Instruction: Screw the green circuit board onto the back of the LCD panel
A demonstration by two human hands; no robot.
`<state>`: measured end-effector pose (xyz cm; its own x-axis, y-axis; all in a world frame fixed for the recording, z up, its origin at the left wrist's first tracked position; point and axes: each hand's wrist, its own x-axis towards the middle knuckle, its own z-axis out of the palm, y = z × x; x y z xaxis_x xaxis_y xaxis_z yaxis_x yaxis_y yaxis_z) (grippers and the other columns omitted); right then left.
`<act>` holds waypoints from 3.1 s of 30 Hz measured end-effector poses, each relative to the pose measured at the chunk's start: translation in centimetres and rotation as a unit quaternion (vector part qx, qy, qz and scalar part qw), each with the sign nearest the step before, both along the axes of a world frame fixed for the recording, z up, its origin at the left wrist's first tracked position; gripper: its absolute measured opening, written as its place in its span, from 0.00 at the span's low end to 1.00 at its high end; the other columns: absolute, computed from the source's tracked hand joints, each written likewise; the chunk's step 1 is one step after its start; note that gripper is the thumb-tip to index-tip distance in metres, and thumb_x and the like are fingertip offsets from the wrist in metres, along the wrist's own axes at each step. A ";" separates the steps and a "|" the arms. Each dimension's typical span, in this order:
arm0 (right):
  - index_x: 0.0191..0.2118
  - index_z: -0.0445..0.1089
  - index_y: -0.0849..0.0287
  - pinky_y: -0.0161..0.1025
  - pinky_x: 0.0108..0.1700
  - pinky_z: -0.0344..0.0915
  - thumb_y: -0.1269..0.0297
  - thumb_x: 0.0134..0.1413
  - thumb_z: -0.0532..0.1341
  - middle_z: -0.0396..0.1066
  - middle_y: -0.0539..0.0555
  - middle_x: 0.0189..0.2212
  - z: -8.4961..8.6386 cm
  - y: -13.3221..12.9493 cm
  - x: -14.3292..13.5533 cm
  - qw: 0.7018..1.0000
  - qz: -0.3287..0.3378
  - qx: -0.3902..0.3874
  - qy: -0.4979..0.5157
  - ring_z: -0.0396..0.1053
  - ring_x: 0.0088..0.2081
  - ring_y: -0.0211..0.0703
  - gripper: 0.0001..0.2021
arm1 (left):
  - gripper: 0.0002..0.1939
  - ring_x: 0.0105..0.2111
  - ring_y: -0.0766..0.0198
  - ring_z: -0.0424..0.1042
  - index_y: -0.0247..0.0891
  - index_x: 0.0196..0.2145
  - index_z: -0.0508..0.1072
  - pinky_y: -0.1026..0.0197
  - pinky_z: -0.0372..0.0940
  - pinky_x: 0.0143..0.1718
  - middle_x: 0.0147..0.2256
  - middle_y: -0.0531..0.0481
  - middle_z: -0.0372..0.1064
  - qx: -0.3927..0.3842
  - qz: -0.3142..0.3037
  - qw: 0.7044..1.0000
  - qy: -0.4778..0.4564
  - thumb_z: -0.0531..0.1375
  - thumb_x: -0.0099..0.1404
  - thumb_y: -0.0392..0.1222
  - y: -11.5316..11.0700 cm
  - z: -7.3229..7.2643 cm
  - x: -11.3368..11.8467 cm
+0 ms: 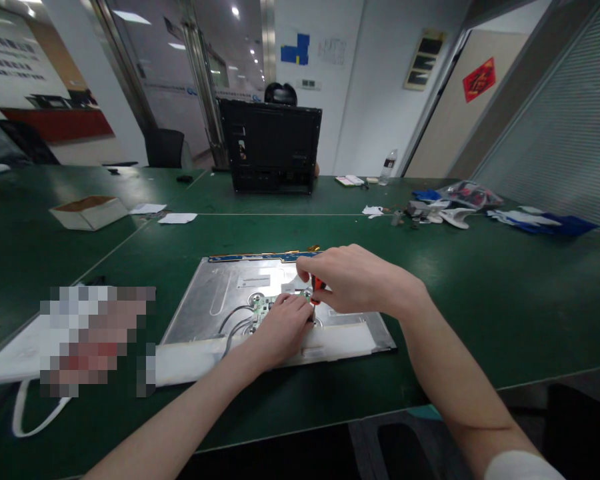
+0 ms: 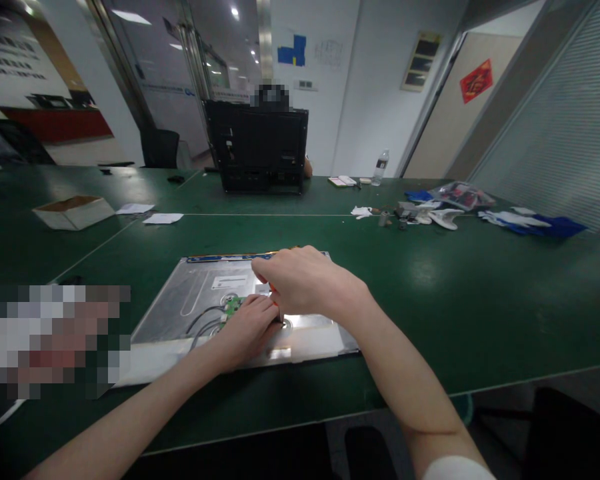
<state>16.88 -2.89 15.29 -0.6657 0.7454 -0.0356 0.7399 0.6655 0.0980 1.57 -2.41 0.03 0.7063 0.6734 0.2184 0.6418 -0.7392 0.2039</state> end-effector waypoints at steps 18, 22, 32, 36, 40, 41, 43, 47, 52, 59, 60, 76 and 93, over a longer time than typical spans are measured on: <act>0.40 0.65 0.57 0.36 0.25 0.48 0.65 0.53 0.56 0.73 0.53 0.33 -0.1 0.2 -0.1 1.000 -0.007 0.012 -0.008 0.70 0.31 0.43 0.08 | 0.04 0.41 0.57 0.65 0.38 0.34 0.66 0.52 0.55 0.49 0.38 0.47 0.67 -0.008 0.000 1.000 0.010 0.53 0.64 0.33 -0.1 0.6 0.1; 0.42 0.65 0.57 0.35 0.25 0.48 0.64 0.54 0.56 0.74 0.53 0.33 -0.2 0.3 -0.1 1.000 -0.016 0.021 -0.008 0.70 0.31 0.43 0.09 | 0.04 0.41 0.58 0.65 0.37 0.33 0.66 0.53 0.55 0.48 0.38 0.47 0.67 -0.014 0.002 1.000 0.014 0.52 0.64 0.33 -0.2 0.8 0.1; 0.41 0.65 0.56 0.35 0.24 0.48 0.62 0.54 0.56 0.73 0.52 0.33 -0.3 0.1 0.1 1.000 -0.011 0.027 -0.002 0.69 0.30 0.43 0.09 | 0.05 0.41 0.58 0.65 0.37 0.34 0.66 0.53 0.56 0.49 0.37 0.47 0.67 -0.010 -0.001 1.000 0.008 0.51 0.65 0.33 -0.3 1.0 0.1; 0.41 0.65 0.56 0.36 0.24 0.48 0.63 0.54 0.56 0.73 0.52 0.32 -0.3 0.2 0.1 0.999 -0.016 0.036 -0.004 0.69 0.30 0.43 0.08 | 0.05 0.41 0.58 0.65 0.37 0.34 0.66 0.53 0.56 0.48 0.38 0.47 0.67 -0.017 -0.004 1.000 0.006 0.51 0.64 0.33 -0.3 1.1 0.0; 0.42 0.64 0.55 0.35 0.25 0.48 0.62 0.54 0.57 0.73 0.51 0.32 -0.1 0.3 0.4 0.999 -0.015 0.029 0.003 0.69 0.30 0.42 0.09 | 0.04 0.42 0.58 0.65 0.37 0.35 0.66 0.53 0.55 0.49 0.39 0.47 0.67 -0.023 -0.009 1.000 0.002 0.52 0.64 0.33 -0.3 1.3 -0.1; 0.42 0.65 0.54 0.35 0.25 0.48 0.62 0.54 0.58 0.73 0.50 0.31 -0.1 0.4 0.5 0.999 -0.015 0.030 0.009 0.68 0.30 0.41 0.09 | 0.04 0.42 0.58 0.65 0.37 0.35 0.66 0.53 0.55 0.49 0.39 0.47 0.67 -0.024 -0.009 1.000 0.001 0.52 0.64 0.34 -0.4 1.3 -0.1; 0.41 0.65 0.54 0.35 0.25 0.48 0.62 0.53 0.58 0.72 0.50 0.30 -0.1 0.4 0.7 0.999 -0.013 0.036 0.021 0.68 0.29 0.41 0.09 | 0.05 0.42 0.58 0.65 0.37 0.35 0.67 0.52 0.55 0.49 0.39 0.47 0.67 -0.025 -0.011 1.000 -0.003 0.52 0.64 0.34 -0.4 1.3 -0.2; 0.42 0.65 0.54 0.34 0.25 0.47 0.62 0.54 0.58 0.72 0.49 0.30 -0.1 0.3 0.9 0.999 -0.012 0.037 0.027 0.66 0.28 0.39 0.09 | 0.05 0.41 0.58 0.65 0.37 0.34 0.66 0.52 0.55 0.49 0.38 0.47 0.67 -0.027 -0.012 0.999 -0.017 0.52 0.63 0.33 -0.4 1.5 -0.3; 0.41 0.65 0.54 0.34 0.25 0.46 0.60 0.51 0.61 0.70 0.48 0.27 0.1 0.3 1.2 0.998 -0.014 0.052 0.045 0.64 0.26 0.38 0.11 | 0.05 0.42 0.55 0.64 0.38 0.36 0.67 0.51 0.56 0.48 0.38 0.46 0.66 -0.021 -0.011 0.999 -0.038 0.55 0.60 0.35 -0.7 1.9 -0.5; 0.31 0.65 0.57 0.34 0.27 0.47 0.56 0.52 0.61 0.65 0.47 0.24 1.8 -0.1 1.8 0.980 -0.060 0.140 0.125 0.59 0.25 0.35 0.10 | 0.15 0.46 0.53 0.63 0.39 0.44 0.66 0.50 0.56 0.50 0.43 0.45 0.66 0.026 0.046 0.991 -0.124 0.56 0.63 0.49 0.1 4.3 -2.3; 0.29 0.65 0.58 0.34 0.27 0.48 0.56 0.53 0.60 0.65 0.48 0.24 2.0 -0.2 1.9 0.976 -0.070 0.155 0.139 0.58 0.25 0.35 0.10 | 0.15 0.46 0.53 0.64 0.39 0.44 0.66 0.50 0.56 0.49 0.43 0.45 0.66 0.043 0.068 0.987 -0.142 0.55 0.64 0.49 0.4 4.8 -3.0; 0.37 0.69 0.58 0.37 0.32 0.55 0.58 0.59 0.54 0.74 0.56 0.34 -12.6 -0.8 3.1 0.941 -0.321 0.009 0.104 0.71 0.36 0.46 0.10 | 0.28 0.55 0.47 0.61 0.32 0.55 0.64 0.45 0.58 0.55 0.55 0.36 0.60 0.017 0.296 0.954 0.050 0.45 0.68 0.54 -0.9 -1.7 -16.2; 0.36 0.72 0.59 0.38 0.32 0.56 0.53 0.61 0.48 0.75 0.60 0.32 -13.8 0.0 3.9 0.897 -0.418 0.052 0.136 0.72 0.35 0.48 0.20 | 0.30 0.62 0.47 0.50 0.32 0.61 0.57 0.45 0.50 0.60 0.62 0.34 0.50 -0.011 0.207 0.977 0.044 0.43 0.70 0.53 -1.4 -2.2 -11.4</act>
